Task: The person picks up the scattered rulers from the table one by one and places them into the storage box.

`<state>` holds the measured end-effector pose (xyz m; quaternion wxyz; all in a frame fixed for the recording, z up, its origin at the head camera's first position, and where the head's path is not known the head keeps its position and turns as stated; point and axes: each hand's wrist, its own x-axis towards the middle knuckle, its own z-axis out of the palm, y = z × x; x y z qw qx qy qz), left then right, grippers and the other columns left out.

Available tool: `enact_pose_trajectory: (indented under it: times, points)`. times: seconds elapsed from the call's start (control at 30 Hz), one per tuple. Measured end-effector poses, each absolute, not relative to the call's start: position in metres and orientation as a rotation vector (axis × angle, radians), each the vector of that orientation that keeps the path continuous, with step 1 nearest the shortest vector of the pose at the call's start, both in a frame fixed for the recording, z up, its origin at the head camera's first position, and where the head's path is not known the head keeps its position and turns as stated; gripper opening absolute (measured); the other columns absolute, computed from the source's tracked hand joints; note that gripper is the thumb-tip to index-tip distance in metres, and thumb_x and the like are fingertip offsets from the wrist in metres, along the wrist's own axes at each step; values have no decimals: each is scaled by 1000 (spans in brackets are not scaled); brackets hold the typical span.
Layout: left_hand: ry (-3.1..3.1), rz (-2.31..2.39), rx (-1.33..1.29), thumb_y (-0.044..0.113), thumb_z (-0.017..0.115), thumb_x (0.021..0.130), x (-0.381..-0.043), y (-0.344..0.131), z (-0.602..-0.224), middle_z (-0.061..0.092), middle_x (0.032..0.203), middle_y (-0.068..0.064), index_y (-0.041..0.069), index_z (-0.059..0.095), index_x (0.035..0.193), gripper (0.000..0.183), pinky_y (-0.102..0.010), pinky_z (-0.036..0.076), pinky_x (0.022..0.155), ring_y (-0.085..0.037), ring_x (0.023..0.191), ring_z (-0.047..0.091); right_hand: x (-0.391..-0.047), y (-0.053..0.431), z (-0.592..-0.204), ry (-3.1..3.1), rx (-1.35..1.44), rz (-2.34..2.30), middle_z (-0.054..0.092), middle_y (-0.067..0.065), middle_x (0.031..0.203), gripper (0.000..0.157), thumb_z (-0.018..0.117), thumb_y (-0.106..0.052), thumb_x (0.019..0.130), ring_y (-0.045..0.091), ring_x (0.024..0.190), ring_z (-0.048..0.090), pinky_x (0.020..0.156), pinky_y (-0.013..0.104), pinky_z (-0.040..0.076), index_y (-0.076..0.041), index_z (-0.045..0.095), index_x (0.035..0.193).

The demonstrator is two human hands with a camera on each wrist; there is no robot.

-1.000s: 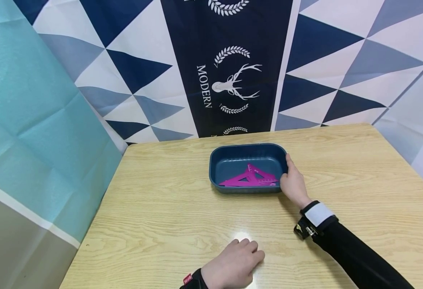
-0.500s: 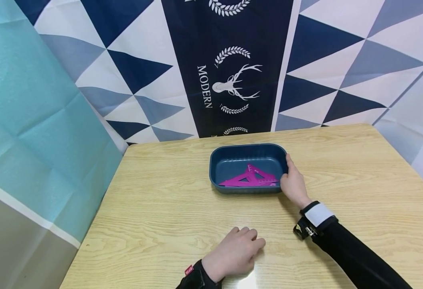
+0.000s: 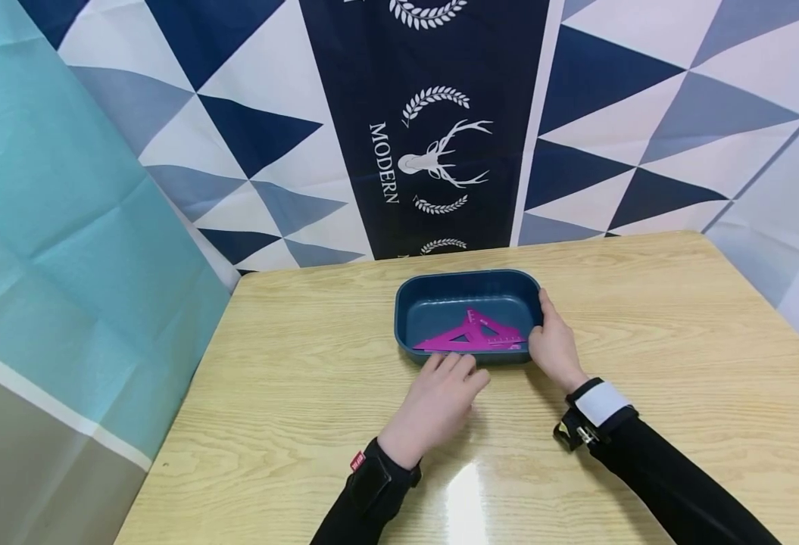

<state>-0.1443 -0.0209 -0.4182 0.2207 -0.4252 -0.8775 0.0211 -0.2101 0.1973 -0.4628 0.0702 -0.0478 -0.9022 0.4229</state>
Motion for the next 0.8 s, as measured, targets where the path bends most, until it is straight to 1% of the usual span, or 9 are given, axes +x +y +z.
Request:
enact_pose_trajectory:
  times: [0.07,0.13,0.23,0.3,0.37,0.5,0.6,0.77,0.8]
  points:
    - [-2387,96,-1150,9,57,83,-150,-18,-417,50,91,6,22,55,95,18,-28,38,79,-12,88,51,-211,197,-463,-2713,-151,1282,18,25,146,62,28,4,87,39,98,48,94,52,34,0,7,145]
    - [-2360,148,-1130,8,53,87,-155,-16,-416,51,93,5,23,54,95,17,-28,38,81,-12,90,51,-211,198,-463,-2709,-154,1281,19,25,146,62,28,5,86,39,113,43,98,54,30,0,7,145]
    - [-2334,227,-1103,7,52,88,-163,-12,-418,51,95,6,23,53,95,17,-30,38,85,-12,92,52,-212,198,-464,-2705,-153,1285,18,24,146,62,28,5,86,41,121,38,99,54,29,0,8,145]
    - [-2322,271,-1093,7,54,86,-168,-11,-420,52,96,5,23,52,95,18,-33,38,90,-13,93,52,-212,198,-464,-2705,-150,1289,18,24,146,62,28,5,86,41,123,36,100,54,28,1,8,145]
    - [-2310,302,-1087,7,55,84,-173,-10,-423,52,96,5,22,51,96,19,-36,36,95,-14,95,53,-211,198,-464,-2708,-146,1291,17,24,147,62,28,5,87,41,121,38,100,54,28,1,7,145]
    - [-2309,340,-1090,7,54,87,-181,-8,-424,53,99,4,21,51,99,18,-41,31,102,-14,99,53,-211,198,-463,-2710,-145,1292,17,24,147,62,28,5,87,41,116,41,99,54,29,1,7,145]
    - [-2314,372,-1088,9,51,91,-185,-6,-424,53,101,5,22,52,101,17,-41,30,103,-14,101,53,-211,198,-462,-2708,-144,1292,17,24,147,62,28,5,87,41,121,37,100,54,28,1,7,145]
    - [-2337,352,-1096,10,51,92,-191,-2,-426,54,100,4,22,52,101,15,-40,32,102,-13,100,54,-211,198,-462,-2707,-147,1288,18,25,146,62,29,4,86,41,129,27,101,53,26,1,8,144]
    - [-2348,335,-1097,10,51,92,-192,-2,-427,55,100,4,21,52,101,15,-40,33,101,-13,100,55,-211,198,-462,-2708,-147,1288,18,25,146,62,29,5,86,41,129,28,101,53,26,1,8,144]
